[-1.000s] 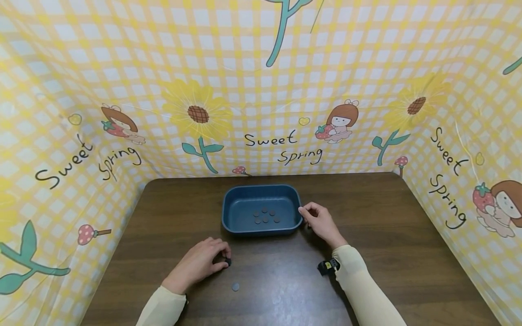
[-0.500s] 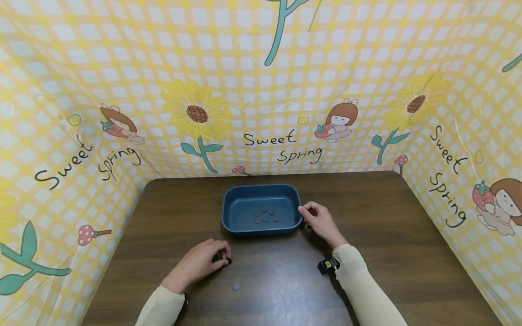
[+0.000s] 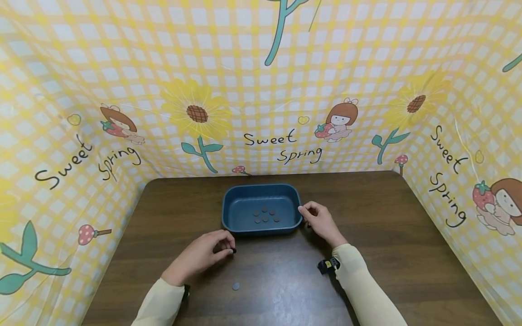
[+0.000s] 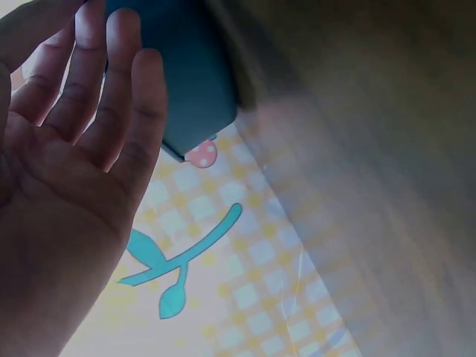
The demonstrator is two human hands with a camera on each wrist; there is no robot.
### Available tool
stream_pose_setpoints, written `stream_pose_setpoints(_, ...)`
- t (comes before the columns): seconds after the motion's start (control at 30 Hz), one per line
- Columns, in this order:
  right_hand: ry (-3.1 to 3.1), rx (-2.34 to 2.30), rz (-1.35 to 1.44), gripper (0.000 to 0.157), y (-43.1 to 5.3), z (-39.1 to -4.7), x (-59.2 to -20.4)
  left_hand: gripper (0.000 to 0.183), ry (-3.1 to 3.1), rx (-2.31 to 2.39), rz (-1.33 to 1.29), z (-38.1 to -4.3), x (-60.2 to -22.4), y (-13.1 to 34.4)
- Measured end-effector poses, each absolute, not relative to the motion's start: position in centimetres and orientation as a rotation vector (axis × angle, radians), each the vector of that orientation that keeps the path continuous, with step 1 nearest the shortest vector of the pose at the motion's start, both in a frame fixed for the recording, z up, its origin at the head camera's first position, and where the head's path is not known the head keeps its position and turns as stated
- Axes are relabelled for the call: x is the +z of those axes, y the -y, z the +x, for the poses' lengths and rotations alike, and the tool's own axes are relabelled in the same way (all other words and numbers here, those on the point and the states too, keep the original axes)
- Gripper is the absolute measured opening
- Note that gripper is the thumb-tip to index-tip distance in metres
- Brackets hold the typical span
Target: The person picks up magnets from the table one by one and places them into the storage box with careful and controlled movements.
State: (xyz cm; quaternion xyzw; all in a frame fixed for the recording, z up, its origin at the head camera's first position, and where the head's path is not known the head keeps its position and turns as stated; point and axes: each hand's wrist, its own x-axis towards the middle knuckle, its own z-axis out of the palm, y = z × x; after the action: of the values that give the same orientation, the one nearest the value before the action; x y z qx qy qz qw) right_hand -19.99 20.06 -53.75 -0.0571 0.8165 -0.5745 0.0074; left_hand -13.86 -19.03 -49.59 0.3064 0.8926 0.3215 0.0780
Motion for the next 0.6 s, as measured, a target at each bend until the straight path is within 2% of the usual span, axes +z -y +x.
stream_pose_setpoints(0.6, -2.567, -1.778, -0.161, 0.025, -20.0, -20.0, -53.7, 0.019, -2.811, 1.01, 0.904, -15.9, -47.1, 17.6)
